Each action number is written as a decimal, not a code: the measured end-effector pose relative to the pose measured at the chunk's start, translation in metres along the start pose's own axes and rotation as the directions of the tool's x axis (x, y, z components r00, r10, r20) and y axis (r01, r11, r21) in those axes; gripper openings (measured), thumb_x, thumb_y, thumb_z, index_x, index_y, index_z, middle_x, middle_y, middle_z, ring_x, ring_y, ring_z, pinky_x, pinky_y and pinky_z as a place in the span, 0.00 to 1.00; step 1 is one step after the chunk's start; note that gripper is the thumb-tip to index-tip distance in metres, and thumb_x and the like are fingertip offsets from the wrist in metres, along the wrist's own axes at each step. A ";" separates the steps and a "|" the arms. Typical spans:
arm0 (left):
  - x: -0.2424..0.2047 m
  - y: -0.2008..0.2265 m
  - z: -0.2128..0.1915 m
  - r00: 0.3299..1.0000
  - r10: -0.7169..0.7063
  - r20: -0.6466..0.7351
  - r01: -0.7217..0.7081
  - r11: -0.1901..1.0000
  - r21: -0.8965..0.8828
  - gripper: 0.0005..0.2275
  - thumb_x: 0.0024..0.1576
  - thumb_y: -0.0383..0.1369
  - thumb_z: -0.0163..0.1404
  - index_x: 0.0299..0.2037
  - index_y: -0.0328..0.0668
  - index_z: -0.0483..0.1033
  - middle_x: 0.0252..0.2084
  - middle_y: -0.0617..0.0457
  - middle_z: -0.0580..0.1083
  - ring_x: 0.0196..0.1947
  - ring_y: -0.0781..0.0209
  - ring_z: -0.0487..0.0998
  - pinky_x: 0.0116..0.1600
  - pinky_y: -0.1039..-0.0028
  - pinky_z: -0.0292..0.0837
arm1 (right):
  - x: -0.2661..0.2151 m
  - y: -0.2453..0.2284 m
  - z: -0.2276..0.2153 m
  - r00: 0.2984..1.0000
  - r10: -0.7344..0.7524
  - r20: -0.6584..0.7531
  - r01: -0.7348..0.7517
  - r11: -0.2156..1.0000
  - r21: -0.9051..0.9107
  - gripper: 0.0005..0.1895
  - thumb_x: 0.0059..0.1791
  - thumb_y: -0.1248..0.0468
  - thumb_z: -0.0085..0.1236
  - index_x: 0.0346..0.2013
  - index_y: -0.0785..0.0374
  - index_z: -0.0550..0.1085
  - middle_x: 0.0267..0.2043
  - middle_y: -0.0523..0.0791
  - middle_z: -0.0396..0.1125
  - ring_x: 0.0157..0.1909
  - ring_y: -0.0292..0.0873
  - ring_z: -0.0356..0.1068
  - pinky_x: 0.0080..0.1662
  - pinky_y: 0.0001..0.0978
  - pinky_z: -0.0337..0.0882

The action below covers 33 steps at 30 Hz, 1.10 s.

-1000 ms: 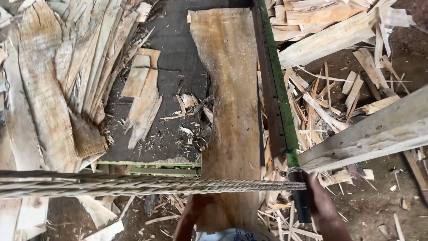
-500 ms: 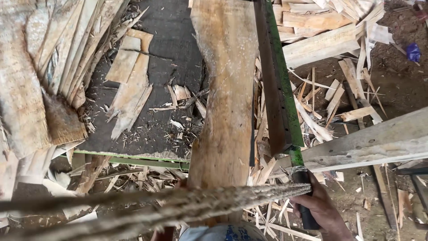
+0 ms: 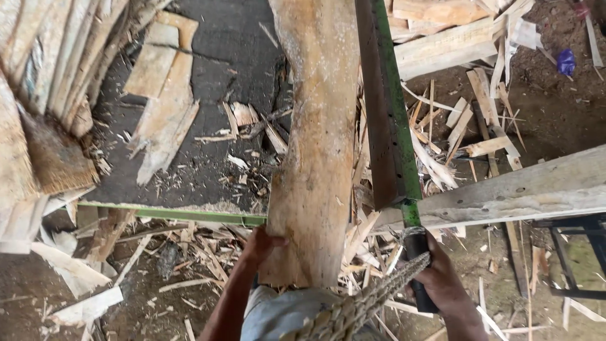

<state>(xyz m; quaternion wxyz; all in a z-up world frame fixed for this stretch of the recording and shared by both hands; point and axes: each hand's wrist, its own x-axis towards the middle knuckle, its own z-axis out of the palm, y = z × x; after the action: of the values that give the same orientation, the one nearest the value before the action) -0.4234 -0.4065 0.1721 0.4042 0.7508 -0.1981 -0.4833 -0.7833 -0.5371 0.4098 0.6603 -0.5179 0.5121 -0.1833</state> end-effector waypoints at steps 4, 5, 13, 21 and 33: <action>-0.011 0.018 -0.005 0.992 -0.043 0.120 0.055 0.994 -0.098 0.28 0.46 0.29 0.65 0.58 0.26 0.73 0.50 0.37 0.82 0.47 0.49 0.85 0.58 0.63 0.78 | 0.030 0.056 0.007 0.999 -0.020 -0.041 0.013 0.987 -0.161 0.30 0.45 0.60 0.58 0.60 0.59 0.61 0.29 0.50 0.67 0.17 0.41 0.68 0.18 0.35 0.72; -0.006 0.013 -0.004 0.994 -0.020 0.111 0.032 0.994 -0.102 0.28 0.47 0.29 0.65 0.58 0.29 0.71 0.50 0.38 0.82 0.47 0.51 0.85 0.58 0.64 0.78 | 0.040 0.073 0.012 0.998 -0.009 -0.069 -0.008 0.972 -0.236 0.26 0.50 0.58 0.55 0.60 0.60 0.61 0.28 0.52 0.67 0.18 0.41 0.69 0.18 0.34 0.73; 0.018 0.033 0.013 0.995 -0.006 0.102 0.010 0.999 -0.037 0.26 0.49 0.29 0.65 0.57 0.25 0.73 0.50 0.38 0.81 0.47 0.48 0.84 0.58 0.60 0.80 | 0.018 0.026 0.010 0.999 0.040 -0.009 -0.041 0.975 -0.220 0.26 0.48 0.64 0.52 0.60 0.55 0.58 0.28 0.49 0.65 0.20 0.42 0.68 0.19 0.34 0.74; 0.054 0.106 0.009 0.991 0.029 0.130 -0.020 0.998 -0.065 0.27 0.52 0.29 0.62 0.61 0.29 0.69 0.52 0.39 0.79 0.45 0.55 0.84 0.57 0.66 0.82 | 0.047 0.074 0.004 0.988 0.011 -0.151 -0.070 0.918 -0.391 0.24 0.45 0.67 0.58 0.55 0.59 0.63 0.33 0.49 0.66 0.26 0.43 0.71 0.23 0.38 0.78; 0.107 0.056 0.007 0.996 0.039 0.075 -0.042 0.998 0.037 0.20 0.49 0.26 0.61 0.52 0.33 0.76 0.45 0.43 0.82 0.39 0.57 0.85 0.44 0.70 0.86 | 0.086 0.138 0.020 0.972 -0.175 -0.155 0.113 0.932 -0.344 0.16 0.51 0.67 0.55 0.53 0.65 0.66 0.34 0.46 0.72 0.31 0.40 0.72 0.30 0.32 0.73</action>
<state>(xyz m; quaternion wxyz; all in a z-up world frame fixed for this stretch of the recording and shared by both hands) -0.3753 -0.5164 0.1548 0.3916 0.7361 -0.2373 -0.4986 -0.7708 -0.5393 0.2463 0.4980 -0.6392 0.5546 -0.1892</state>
